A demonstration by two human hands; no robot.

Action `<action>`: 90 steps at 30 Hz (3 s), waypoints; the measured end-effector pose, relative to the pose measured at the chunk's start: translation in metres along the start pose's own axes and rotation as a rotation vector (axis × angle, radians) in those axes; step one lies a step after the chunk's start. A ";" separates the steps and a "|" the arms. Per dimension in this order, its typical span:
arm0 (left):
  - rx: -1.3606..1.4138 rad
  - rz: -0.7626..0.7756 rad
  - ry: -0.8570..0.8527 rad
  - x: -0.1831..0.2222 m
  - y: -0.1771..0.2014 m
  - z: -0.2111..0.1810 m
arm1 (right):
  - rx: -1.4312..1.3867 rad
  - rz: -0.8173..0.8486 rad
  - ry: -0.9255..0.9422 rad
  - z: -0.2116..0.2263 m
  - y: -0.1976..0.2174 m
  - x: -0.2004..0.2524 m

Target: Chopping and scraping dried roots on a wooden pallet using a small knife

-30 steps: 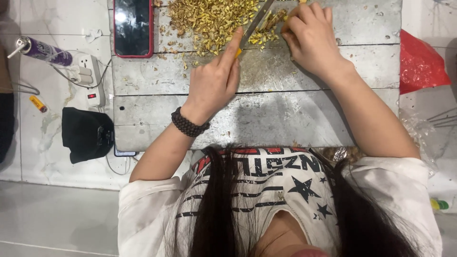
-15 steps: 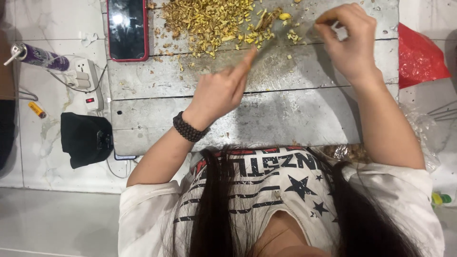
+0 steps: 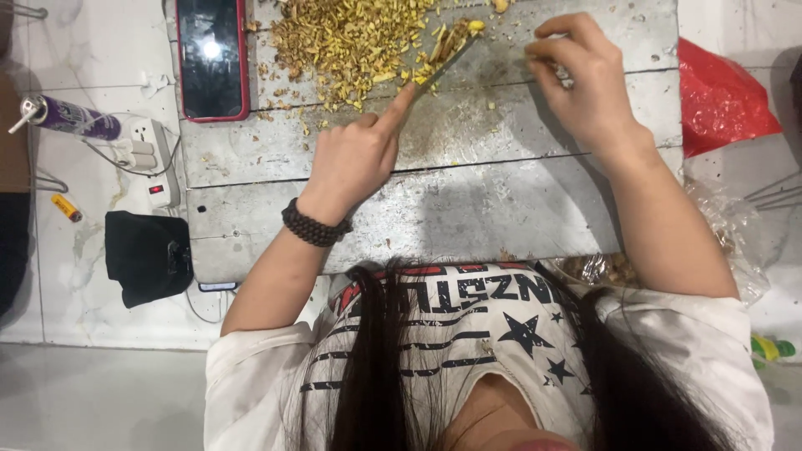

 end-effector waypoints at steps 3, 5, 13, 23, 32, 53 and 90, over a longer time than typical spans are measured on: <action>0.025 -0.009 -0.038 0.004 0.014 0.006 | 0.024 0.055 -0.011 -0.005 -0.008 -0.001; 0.030 -0.017 -0.055 0.004 0.015 0.007 | 0.042 0.079 -0.011 -0.007 -0.016 -0.002; -0.097 -0.032 -0.031 -0.001 -0.006 -0.002 | 0.169 0.039 -0.043 0.003 -0.052 -0.024; 0.134 -0.222 -0.166 0.009 0.013 0.001 | 0.091 0.081 -0.007 0.007 -0.039 -0.015; 0.228 0.024 -0.122 0.008 -0.004 -0.009 | 0.181 0.010 0.005 0.008 -0.043 -0.010; -0.315 -0.087 -0.105 0.007 -0.016 -0.037 | 0.081 0.105 0.048 0.003 -0.035 -0.014; -0.183 0.005 -0.112 -0.002 -0.018 -0.035 | 0.167 0.202 -0.004 0.003 -0.028 -0.015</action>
Point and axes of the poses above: each hand's wrist, its own x-axis away from the middle knuckle, its own y-axis out of the back of the hand, z = x × y, the point moved 2 cm from there along -x, towards the middle knuckle, and after that the axes turned 14 degrees about z, right-handed, at the moved point
